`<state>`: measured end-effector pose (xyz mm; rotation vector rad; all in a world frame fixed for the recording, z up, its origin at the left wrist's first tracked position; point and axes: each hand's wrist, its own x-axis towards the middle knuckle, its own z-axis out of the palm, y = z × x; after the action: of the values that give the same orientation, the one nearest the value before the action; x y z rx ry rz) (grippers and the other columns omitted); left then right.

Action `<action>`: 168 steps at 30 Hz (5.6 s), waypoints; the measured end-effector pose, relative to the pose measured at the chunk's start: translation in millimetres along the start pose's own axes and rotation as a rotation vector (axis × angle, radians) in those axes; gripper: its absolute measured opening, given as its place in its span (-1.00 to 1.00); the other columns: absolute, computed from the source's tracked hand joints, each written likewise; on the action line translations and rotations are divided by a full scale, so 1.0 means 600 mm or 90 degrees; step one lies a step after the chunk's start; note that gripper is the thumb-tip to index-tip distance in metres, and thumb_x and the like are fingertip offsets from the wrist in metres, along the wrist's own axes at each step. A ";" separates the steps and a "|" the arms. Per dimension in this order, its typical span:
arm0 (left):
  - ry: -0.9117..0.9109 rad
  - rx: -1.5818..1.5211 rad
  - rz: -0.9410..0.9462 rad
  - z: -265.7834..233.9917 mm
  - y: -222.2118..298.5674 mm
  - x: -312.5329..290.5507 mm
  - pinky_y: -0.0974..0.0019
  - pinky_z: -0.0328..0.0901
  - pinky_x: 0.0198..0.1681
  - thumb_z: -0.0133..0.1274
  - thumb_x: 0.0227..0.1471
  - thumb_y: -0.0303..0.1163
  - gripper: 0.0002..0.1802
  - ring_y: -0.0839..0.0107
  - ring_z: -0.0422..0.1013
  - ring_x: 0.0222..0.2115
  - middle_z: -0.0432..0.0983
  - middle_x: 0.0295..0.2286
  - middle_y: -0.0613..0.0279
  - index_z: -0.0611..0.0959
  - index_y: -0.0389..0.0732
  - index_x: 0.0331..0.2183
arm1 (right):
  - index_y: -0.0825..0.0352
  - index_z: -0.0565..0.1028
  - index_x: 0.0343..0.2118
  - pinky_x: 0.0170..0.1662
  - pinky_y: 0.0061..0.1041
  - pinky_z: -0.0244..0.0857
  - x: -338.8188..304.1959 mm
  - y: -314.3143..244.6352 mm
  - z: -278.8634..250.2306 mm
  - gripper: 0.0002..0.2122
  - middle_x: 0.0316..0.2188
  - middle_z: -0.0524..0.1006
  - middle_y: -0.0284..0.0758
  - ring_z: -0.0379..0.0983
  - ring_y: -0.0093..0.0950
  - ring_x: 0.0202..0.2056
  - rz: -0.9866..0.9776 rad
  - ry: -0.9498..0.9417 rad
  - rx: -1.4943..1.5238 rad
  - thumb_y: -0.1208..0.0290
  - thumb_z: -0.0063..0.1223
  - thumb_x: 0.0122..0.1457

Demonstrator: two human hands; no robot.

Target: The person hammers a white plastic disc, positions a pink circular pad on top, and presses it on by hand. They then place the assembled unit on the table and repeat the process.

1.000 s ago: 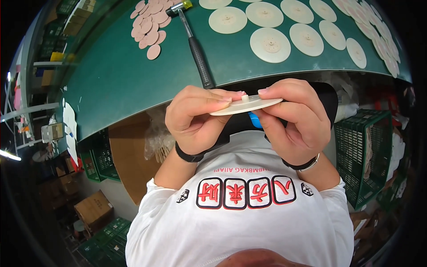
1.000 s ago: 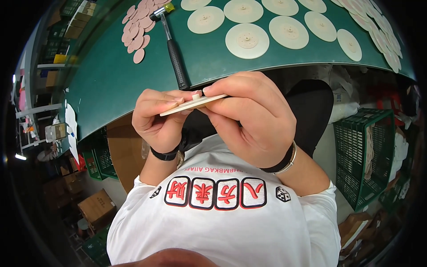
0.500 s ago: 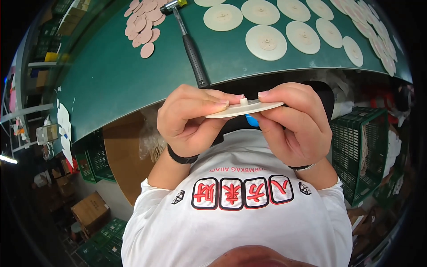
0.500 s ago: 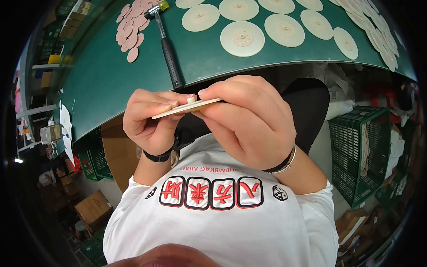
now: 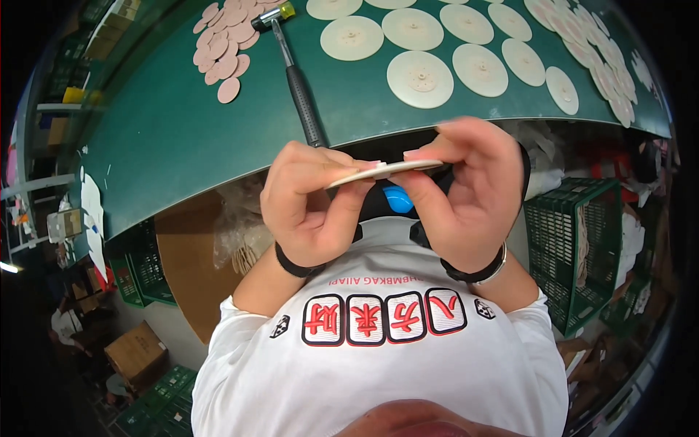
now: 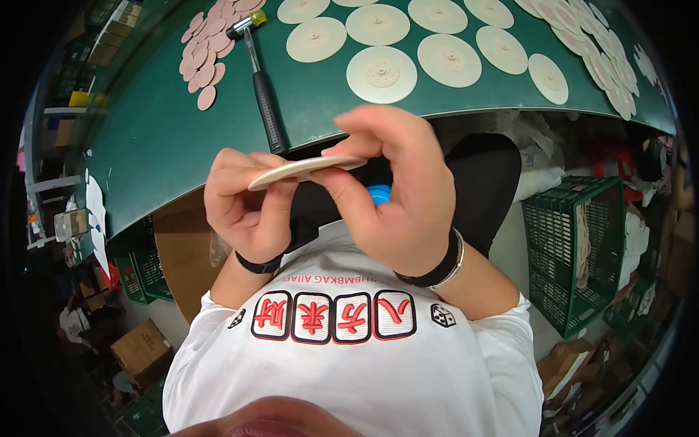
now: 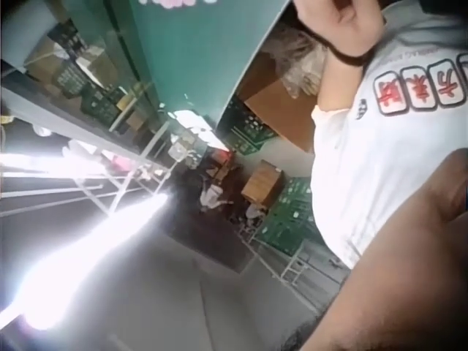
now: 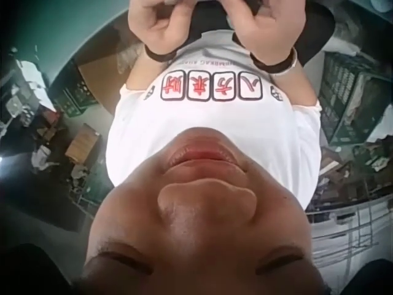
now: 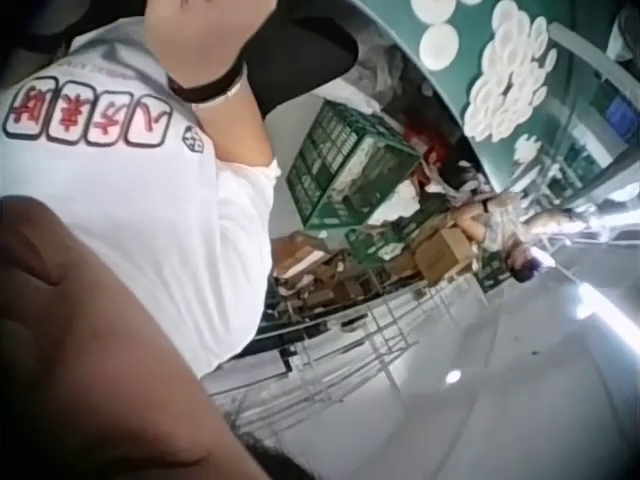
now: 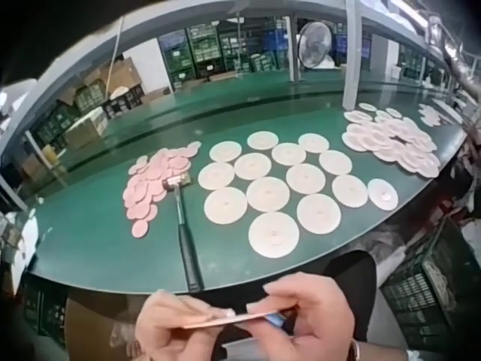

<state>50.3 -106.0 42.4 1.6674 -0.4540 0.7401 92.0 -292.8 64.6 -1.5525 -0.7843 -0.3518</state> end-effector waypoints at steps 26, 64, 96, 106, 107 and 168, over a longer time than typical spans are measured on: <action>-0.106 0.082 -0.292 -0.005 -0.002 -0.005 0.46 0.31 -0.16 0.18 0.13 -0.62 -0.81 0.53 0.41 -0.24 0.44 -0.28 0.28 0.56 -0.31 -0.18 | 0.50 0.56 -0.20 -0.20 -0.63 0.32 -0.008 0.054 0.021 -0.87 -0.32 0.53 -0.38 0.45 -0.63 -0.27 0.306 -0.070 0.138 0.59 0.22 0.22; -0.028 0.035 -0.292 -0.023 0.022 0.014 0.30 0.33 -0.39 0.19 0.09 -0.47 -0.80 0.29 0.41 -0.48 0.46 -0.41 0.16 0.57 -0.28 -0.23 | 0.45 0.48 -0.04 0.05 -0.49 0.28 -0.003 0.075 0.031 -0.78 -0.09 0.52 -0.30 0.44 -0.51 -0.08 0.440 -0.014 0.369 0.46 0.13 0.33; 0.133 -0.252 -0.444 -0.052 0.024 -0.013 0.44 0.41 -0.11 0.16 0.16 -0.62 -0.63 0.58 0.44 -0.16 0.50 -0.19 0.29 0.47 -0.29 0.00 | 0.46 0.47 0.02 0.10 -0.54 0.30 0.024 0.032 0.076 -0.73 -0.07 0.58 -0.30 0.48 -0.55 -0.04 0.440 -0.082 0.337 0.56 0.14 0.29; 0.031 -0.085 -0.385 -0.047 0.020 -0.021 0.47 0.42 -0.18 0.19 0.13 -0.62 -0.75 0.53 0.50 -0.23 0.57 -0.21 0.22 0.63 -0.35 -0.11 | 0.47 0.54 -0.11 -0.09 -0.61 0.36 -0.001 0.049 0.068 -0.82 -0.22 0.53 -0.37 0.47 -0.60 -0.18 0.402 -0.070 0.368 0.64 0.18 0.23; 0.014 -0.072 -0.386 -0.051 0.023 -0.018 0.48 0.41 -0.20 0.20 0.13 -0.62 -0.78 0.53 0.50 -0.25 0.58 -0.23 0.22 0.64 -0.35 -0.14 | 0.48 0.55 -0.13 -0.11 -0.62 0.36 -0.003 0.051 0.065 -0.83 -0.24 0.51 -0.37 0.47 -0.59 -0.20 0.382 -0.075 0.356 0.65 0.19 0.22; -0.105 0.757 -0.016 -0.187 -0.014 -0.008 0.18 0.46 -0.18 0.21 -0.09 -0.69 -0.70 0.10 0.54 -0.20 0.60 -0.23 0.10 0.70 -0.28 -0.22 | 0.55 0.46 -0.20 -0.37 -0.45 0.44 0.162 0.096 0.155 -0.70 -0.46 0.57 -0.22 0.57 -0.32 -0.47 0.218 -0.417 -0.484 0.40 0.25 0.18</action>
<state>26.8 4.0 44.5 2.8438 -0.0608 0.9268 178.9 -175.2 69.2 -2.5445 -0.9040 0.1620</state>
